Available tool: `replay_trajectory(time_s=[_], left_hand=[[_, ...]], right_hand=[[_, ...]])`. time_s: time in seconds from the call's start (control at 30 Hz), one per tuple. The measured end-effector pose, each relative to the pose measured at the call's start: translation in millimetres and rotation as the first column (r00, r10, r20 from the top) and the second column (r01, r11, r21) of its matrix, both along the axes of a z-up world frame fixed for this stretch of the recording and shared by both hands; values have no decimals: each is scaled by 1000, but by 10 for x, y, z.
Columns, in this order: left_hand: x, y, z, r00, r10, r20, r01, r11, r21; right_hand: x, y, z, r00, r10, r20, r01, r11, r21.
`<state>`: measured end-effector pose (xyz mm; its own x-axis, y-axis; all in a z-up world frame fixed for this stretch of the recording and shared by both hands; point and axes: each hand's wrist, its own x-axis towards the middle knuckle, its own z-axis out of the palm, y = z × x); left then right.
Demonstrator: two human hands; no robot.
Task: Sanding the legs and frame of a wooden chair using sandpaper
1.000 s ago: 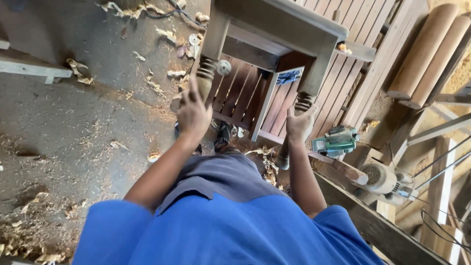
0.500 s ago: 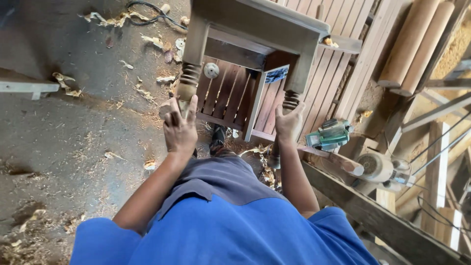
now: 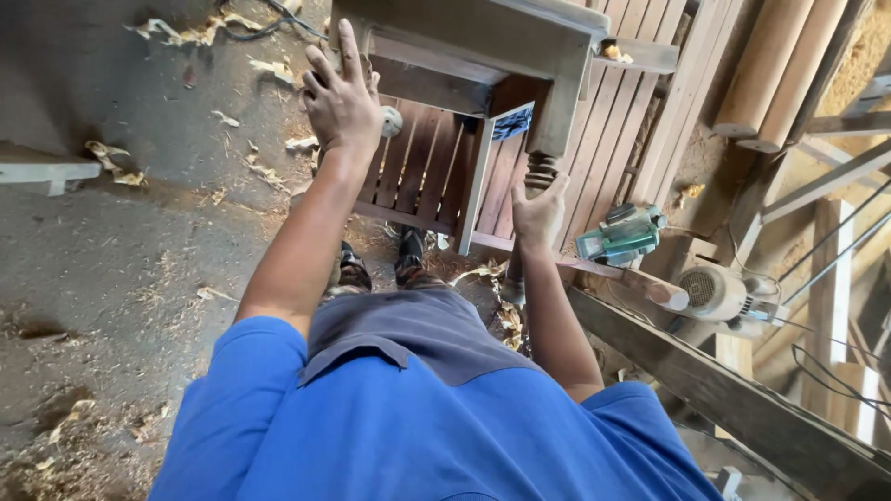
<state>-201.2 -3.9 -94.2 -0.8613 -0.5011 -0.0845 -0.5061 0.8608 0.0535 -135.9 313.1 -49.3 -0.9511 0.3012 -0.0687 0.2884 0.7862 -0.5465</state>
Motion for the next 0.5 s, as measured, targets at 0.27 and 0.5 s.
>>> replay_trajectory(time_s=[0.27,0.5], left_hand=[[1293,183,685,990,-125,-57,133,978,163],[1536,218,774,987,-140,78,129,982,140]], right_hand=[[45,-21,-12,998,-31,-51,31,999,6],[19,-52,-21,998,-69,13,68,997,24]])
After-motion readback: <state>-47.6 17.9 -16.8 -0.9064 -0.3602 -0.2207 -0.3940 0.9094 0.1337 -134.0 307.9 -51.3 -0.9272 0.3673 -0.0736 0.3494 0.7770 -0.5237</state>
